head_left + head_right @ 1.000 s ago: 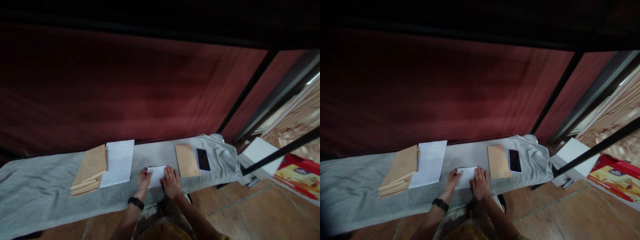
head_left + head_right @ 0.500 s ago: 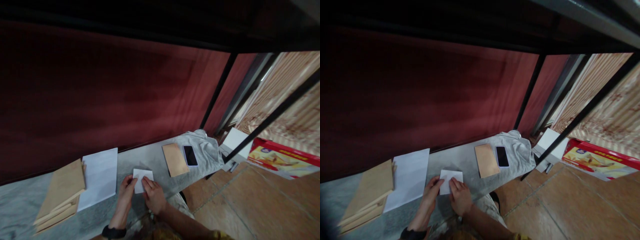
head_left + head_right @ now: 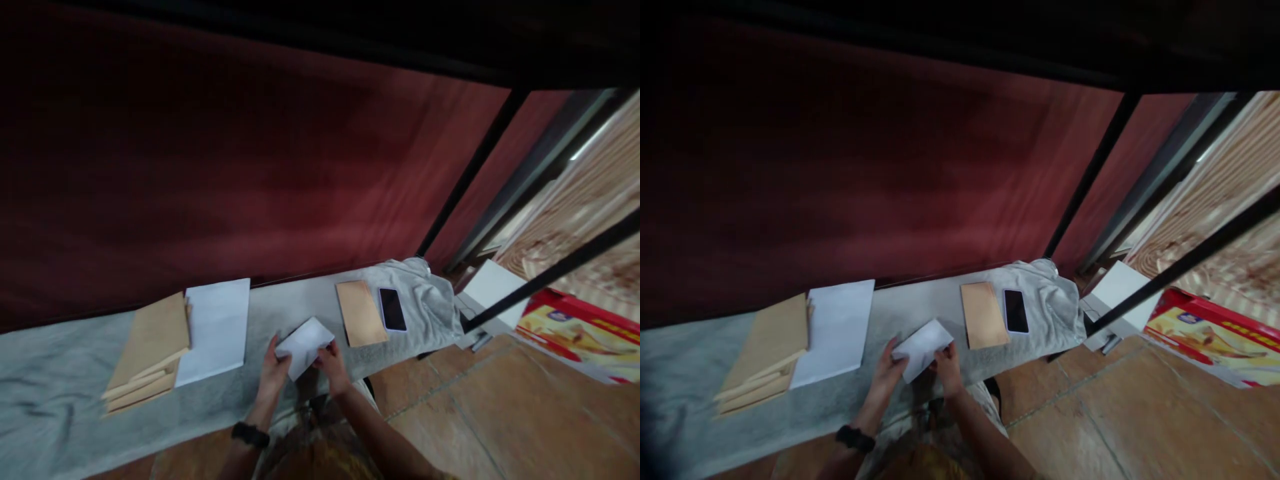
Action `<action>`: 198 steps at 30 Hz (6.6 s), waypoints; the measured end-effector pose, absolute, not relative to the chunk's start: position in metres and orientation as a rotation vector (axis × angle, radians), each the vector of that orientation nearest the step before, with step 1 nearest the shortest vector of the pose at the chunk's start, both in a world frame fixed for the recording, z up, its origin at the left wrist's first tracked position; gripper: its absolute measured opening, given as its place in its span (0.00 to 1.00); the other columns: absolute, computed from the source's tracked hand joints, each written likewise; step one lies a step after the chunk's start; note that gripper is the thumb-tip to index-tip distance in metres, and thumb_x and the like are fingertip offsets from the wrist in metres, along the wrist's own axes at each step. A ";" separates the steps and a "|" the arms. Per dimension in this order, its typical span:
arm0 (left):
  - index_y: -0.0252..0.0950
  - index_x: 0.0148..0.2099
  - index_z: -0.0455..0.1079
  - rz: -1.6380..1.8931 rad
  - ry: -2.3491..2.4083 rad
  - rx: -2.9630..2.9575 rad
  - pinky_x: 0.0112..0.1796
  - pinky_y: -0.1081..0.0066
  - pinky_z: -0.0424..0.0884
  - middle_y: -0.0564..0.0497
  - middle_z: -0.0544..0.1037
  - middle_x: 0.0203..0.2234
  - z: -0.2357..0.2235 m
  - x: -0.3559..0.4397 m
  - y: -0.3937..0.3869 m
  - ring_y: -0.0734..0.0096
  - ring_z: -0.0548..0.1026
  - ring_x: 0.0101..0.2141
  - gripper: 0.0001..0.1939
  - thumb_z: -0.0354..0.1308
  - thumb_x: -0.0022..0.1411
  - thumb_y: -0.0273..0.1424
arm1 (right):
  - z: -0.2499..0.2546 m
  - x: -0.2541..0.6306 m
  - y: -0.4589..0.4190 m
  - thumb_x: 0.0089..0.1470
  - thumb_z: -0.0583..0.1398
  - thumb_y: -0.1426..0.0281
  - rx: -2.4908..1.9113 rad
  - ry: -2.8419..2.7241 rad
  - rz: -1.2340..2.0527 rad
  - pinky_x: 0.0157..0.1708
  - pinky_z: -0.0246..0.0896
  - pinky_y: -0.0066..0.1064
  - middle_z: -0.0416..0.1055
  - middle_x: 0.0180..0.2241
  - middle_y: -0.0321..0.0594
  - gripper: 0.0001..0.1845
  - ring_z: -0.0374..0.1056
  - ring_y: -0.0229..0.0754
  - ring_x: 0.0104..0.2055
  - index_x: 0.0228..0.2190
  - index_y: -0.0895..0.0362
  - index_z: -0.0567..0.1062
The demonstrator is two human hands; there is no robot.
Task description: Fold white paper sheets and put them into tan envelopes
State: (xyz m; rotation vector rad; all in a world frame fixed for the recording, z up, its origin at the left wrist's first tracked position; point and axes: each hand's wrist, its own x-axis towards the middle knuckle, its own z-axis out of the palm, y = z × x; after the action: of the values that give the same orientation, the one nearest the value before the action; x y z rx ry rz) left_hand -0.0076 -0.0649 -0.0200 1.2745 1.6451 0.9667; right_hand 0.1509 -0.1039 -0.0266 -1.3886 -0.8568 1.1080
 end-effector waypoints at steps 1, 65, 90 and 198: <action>0.32 0.60 0.67 0.887 1.676 1.469 0.51 0.57 0.75 0.42 0.78 0.45 -0.020 -0.010 -0.063 0.54 0.79 0.47 0.32 0.57 0.51 0.23 | -0.034 0.157 -0.108 0.59 0.50 0.47 -1.421 -0.884 1.089 0.26 0.70 0.35 0.73 0.29 0.40 0.32 0.69 0.44 0.27 0.54 0.55 0.71; 0.33 0.72 0.53 0.534 1.558 2.585 0.66 0.54 0.55 0.38 0.60 0.69 -0.052 -0.035 -0.106 0.56 0.58 0.68 0.36 0.46 0.71 0.49 | -0.037 0.152 -0.065 0.68 0.47 0.71 -1.719 -2.311 0.137 0.68 0.44 0.48 0.65 0.64 0.50 0.25 0.59 0.49 0.66 0.62 0.60 0.67; 0.27 0.73 0.48 0.532 1.885 2.631 0.67 0.55 0.53 0.39 0.60 0.69 -0.063 -0.015 -0.099 0.59 0.55 0.69 0.31 0.42 0.72 0.31 | -0.074 0.154 -0.102 0.70 0.47 0.65 -1.587 -2.208 -0.204 0.66 0.49 0.49 0.61 0.66 0.51 0.27 0.55 0.49 0.69 0.66 0.61 0.61; 0.34 0.64 0.64 0.131 1.429 2.668 0.57 0.54 0.68 0.37 0.72 0.60 -0.007 -0.032 -0.099 0.55 0.70 0.60 0.28 0.47 0.63 0.15 | -0.059 0.194 -0.132 0.65 0.53 0.62 -1.613 -2.280 -0.134 0.64 0.50 0.50 0.67 0.62 0.54 0.29 0.61 0.53 0.64 0.63 0.60 0.66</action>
State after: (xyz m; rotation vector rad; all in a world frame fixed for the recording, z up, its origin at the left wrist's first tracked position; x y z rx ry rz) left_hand -0.0319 -0.0986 -0.0073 2.6676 1.4288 0.1307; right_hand 0.1940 -0.1319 -0.0588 -1.6130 -2.2803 -0.1336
